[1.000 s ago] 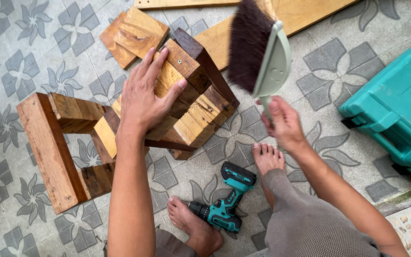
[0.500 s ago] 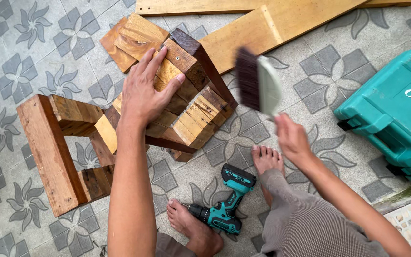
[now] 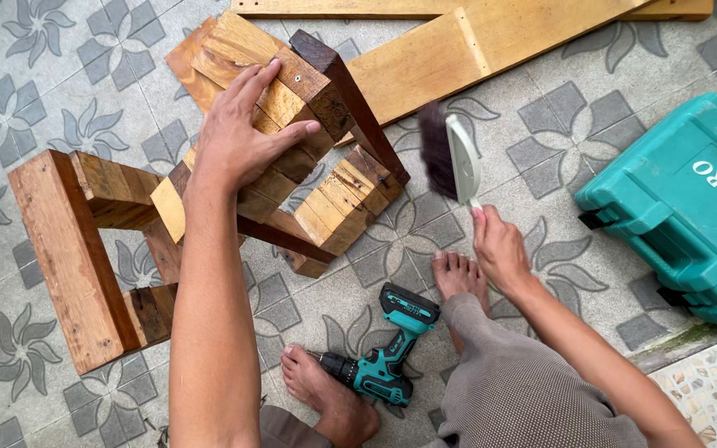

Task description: The person assembles a wooden stool by joining pre-drilled wooden frames and planks. They use a cordless drill to drive screws, a hammer to tap pieces into alignment, and a brush to clean the joints. The person works on two identical frames, connecting them with cross-pieces to form the stool structure.

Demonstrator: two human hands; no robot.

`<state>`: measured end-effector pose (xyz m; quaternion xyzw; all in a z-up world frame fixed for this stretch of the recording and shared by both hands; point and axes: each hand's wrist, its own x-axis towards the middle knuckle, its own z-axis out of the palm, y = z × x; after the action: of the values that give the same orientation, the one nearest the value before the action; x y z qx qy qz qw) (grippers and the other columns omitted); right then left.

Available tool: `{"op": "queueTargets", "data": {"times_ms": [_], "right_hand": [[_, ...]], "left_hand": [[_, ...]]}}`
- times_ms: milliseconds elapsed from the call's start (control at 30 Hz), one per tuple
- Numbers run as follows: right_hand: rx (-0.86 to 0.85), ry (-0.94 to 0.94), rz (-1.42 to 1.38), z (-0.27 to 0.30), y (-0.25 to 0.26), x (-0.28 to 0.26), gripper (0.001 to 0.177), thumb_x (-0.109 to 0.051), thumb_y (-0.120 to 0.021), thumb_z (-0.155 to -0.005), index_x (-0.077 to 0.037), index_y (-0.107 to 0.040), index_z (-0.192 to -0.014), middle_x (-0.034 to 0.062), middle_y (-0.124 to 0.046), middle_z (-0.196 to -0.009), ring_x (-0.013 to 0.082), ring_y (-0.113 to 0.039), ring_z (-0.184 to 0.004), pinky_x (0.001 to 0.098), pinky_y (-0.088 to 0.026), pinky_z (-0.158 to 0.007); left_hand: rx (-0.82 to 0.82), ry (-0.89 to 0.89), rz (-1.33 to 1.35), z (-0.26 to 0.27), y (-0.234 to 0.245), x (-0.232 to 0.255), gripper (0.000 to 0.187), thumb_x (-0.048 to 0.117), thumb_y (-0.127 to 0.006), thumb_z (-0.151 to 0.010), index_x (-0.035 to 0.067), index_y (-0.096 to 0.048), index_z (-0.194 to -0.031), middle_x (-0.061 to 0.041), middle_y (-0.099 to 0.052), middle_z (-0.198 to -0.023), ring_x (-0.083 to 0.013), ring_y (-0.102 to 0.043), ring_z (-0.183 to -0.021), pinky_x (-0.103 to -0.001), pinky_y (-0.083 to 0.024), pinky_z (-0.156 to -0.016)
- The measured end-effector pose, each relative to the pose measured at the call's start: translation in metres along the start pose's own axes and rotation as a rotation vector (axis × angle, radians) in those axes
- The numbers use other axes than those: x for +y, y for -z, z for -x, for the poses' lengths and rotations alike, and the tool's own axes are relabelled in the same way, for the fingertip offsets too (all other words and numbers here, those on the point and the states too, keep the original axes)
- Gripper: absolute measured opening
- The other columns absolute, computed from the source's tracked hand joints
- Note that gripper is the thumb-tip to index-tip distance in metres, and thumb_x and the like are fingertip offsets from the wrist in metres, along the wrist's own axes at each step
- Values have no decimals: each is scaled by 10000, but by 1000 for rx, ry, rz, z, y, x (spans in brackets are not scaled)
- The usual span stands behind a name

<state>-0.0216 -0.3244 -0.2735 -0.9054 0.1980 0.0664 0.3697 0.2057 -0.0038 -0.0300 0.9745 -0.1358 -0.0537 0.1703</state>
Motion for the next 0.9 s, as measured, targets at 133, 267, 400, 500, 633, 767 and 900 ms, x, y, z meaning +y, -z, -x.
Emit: {"op": "queueTargets", "data": {"times_ms": [133,267,400,500,633,767,900], "right_hand": [[98,258,-220,-15,-35,-42,304,-276,-382,-1118,-29,-559,-1110,205,-629,-645,341,-620,-516,503,-468,-457],[-94,216,30,-12,-35,-37,304,-282,-390,-1106,-10,-521,-1134,217,-640,-646,404,-625,-555,523,-483,-497],[-286,-100,171,6,-2,-4,309,-264,-348,-1108,2,-505,-1112,207,-676,-715,467,-691,-590,590,-535,-487],[120,119,45,12,-2,-1,305,-303,-473,-1083,-4,-533,-1067,325,-626,-700,545,-625,-707,609,-471,-606],[33,243,-13,-1,-26,-13,295,-288,-492,-1059,1,-547,-1086,325,-628,-712,557,-618,-708,626,-460,-604],[-41,125,198,-2,-14,0,273,-266,-523,-1041,1,-581,-1037,325,-644,-715,555,-635,-689,639,-492,-644],[13,134,193,32,6,11,282,-283,-522,-1101,-11,-589,-1134,279,-669,-803,480,-674,-760,580,-526,-687]], "left_hand": [[5,-18,11,-2,4,-6,985,776,-754,-721,339,-439,-1545,-65,-417,-1605,-293,-399,-1462,-512,-320,-1181],[-5,16,59,-7,9,-12,953,741,-772,-722,340,-471,-1533,-87,-411,-1590,-298,-397,-1451,-481,-331,-1169],[42,-79,85,-11,7,-23,902,710,-771,-782,286,-497,-1530,-79,-474,-1589,-307,-438,-1454,-458,-357,-1194],[67,-128,83,-14,7,-27,885,701,-776,-824,262,-504,-1542,-104,-482,-1584,-329,-451,-1451,-456,-367,-1200],[58,-86,74,-9,6,-24,889,713,-771,-798,273,-503,-1523,-94,-484,-1564,-336,-456,-1420,-463,-366,-1163],[94,-72,86,-8,9,-22,898,746,-767,-757,271,-527,-1480,-97,-517,-1498,-346,-479,-1361,-469,-383,-1103],[134,-110,104,-8,1,-32,832,764,-738,-815,204,-607,-1414,-114,-616,-1439,-342,-561,-1328,-465,-457,-1085]]}}
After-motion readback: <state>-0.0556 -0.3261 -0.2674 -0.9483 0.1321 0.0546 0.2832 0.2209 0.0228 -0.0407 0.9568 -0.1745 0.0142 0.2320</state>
